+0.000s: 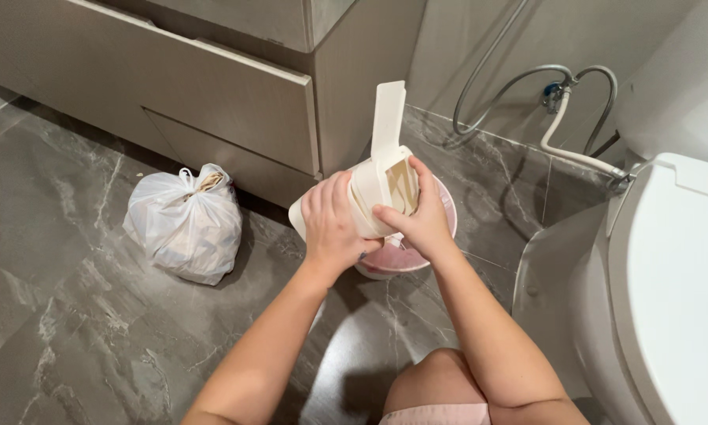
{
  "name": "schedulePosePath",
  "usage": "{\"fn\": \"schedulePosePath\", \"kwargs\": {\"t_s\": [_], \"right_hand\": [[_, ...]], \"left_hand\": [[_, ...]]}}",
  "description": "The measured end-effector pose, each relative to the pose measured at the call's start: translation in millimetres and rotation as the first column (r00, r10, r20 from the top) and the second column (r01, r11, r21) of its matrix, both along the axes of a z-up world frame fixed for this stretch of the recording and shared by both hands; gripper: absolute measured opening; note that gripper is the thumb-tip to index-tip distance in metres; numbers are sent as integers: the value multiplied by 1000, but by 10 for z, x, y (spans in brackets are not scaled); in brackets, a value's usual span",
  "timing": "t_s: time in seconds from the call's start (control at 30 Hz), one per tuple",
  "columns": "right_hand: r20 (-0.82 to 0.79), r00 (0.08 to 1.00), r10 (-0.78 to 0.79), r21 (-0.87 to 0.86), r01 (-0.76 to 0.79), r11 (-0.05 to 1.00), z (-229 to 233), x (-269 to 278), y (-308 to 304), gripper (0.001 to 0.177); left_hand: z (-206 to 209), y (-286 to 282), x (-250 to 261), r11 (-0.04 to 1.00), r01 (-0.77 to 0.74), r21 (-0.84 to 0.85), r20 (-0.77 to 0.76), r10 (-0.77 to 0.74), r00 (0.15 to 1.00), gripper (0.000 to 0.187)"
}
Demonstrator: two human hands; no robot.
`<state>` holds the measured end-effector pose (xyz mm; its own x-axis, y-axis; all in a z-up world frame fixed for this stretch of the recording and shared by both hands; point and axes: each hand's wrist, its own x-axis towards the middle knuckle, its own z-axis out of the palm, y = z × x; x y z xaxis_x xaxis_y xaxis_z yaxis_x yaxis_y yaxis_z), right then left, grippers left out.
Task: The person empties a small container into a trash bin, then places a tied white trash bag into a pink plastic bag and ties it. They open a drawer, place two packages of toilet paper inside, and close the drawer. Finally, they carry the tied pink bag and the small container out of the bathroom.
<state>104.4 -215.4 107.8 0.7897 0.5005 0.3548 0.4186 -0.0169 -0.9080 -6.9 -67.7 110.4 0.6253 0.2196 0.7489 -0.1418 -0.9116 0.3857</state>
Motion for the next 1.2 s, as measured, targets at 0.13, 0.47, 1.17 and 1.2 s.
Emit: {"fn": "schedulePosePath", "kwargs": {"t_s": [0.13, 0.47, 1.17, 1.2], "right_hand": [[-163, 985, 63, 73, -51, 996, 7, 45, -36, 102], [-191, 978, 84, 159, -54, 986, -53, 248, -155, 99], [-183, 975, 126, 99, -109, 989, 14, 150, -209, 102], [-165, 980, 111, 81, -99, 992, 10, 146, -209, 102]], "left_hand": [[73, 24, 82, 999, -11, 48, 3, 11, 1000, 119], [170, -4, 189, 995, 104, -12, -67, -105, 992, 123], [114, -49, 126, 992, 121, -28, -122, -123, 985, 130], [97, -48, 125, 993, 115, -33, -126, -118, 985, 129]]}}
